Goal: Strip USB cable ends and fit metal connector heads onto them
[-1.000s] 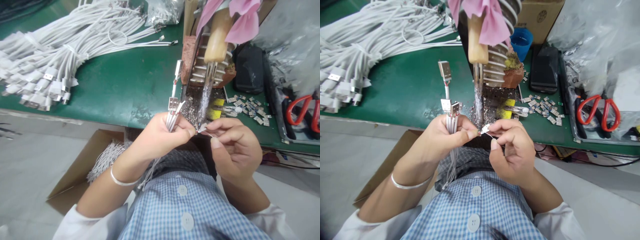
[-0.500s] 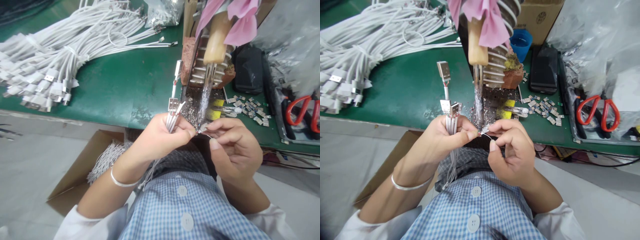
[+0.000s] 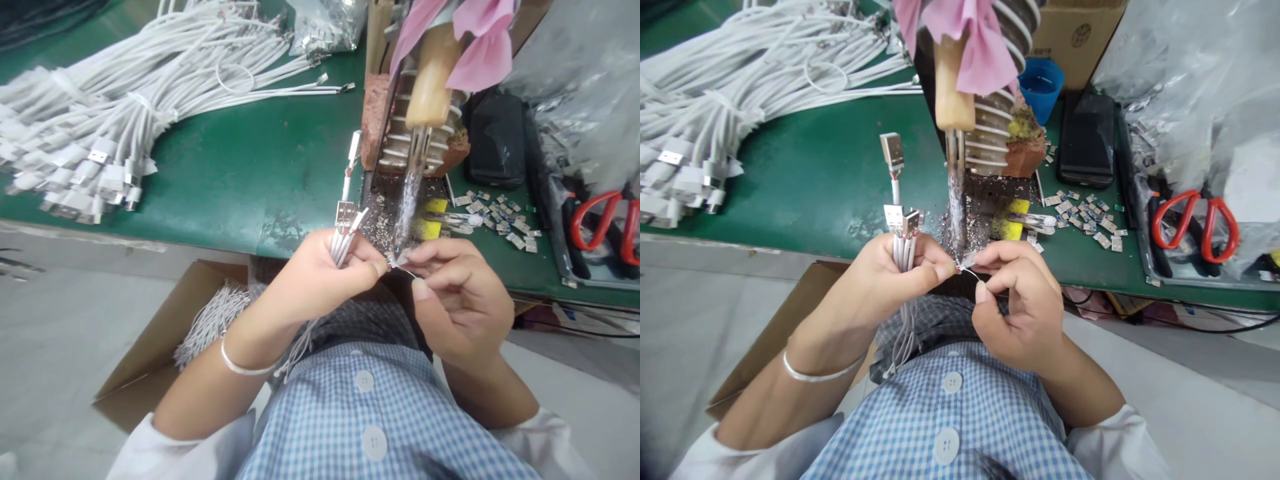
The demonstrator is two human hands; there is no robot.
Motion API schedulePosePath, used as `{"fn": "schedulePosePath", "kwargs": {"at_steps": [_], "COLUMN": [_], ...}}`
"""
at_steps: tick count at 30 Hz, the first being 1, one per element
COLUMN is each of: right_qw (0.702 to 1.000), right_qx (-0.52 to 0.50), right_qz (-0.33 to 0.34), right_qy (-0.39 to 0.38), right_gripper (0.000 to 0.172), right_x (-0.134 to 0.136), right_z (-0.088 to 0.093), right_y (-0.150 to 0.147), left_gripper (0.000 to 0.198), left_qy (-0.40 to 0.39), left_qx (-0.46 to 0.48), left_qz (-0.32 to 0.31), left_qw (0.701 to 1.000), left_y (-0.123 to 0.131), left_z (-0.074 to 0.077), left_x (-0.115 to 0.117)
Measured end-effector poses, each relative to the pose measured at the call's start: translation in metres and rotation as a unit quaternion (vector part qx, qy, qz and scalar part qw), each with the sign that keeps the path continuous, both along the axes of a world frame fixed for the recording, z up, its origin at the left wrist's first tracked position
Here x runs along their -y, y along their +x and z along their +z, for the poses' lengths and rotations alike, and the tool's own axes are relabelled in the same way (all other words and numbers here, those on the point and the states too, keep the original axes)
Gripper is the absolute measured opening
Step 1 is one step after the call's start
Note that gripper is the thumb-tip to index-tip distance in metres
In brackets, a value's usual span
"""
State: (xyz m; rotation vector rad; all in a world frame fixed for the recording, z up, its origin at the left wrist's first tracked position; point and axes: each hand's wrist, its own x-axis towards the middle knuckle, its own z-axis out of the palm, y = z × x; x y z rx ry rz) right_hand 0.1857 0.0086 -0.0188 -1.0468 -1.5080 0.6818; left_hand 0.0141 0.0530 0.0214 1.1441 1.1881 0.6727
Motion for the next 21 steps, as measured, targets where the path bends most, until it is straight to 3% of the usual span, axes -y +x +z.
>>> {"fn": "schedulePosePath", "kwargs": {"at_steps": [21], "right_qw": [0.999], "right_qx": [-0.036], "right_qz": [-0.012], "right_qy": [0.004], "right_gripper": [0.019], "right_x": [0.0012], "right_z": [0.0067], "right_y": [-0.0025], "left_gripper": [0.017], "left_qy": [0.005], "left_qx": [0.038], "left_qz": [0.008], "left_qw": [0.999], "left_y": [-0.0001], "left_z": [0.0001], "left_x": [0.0011]}}
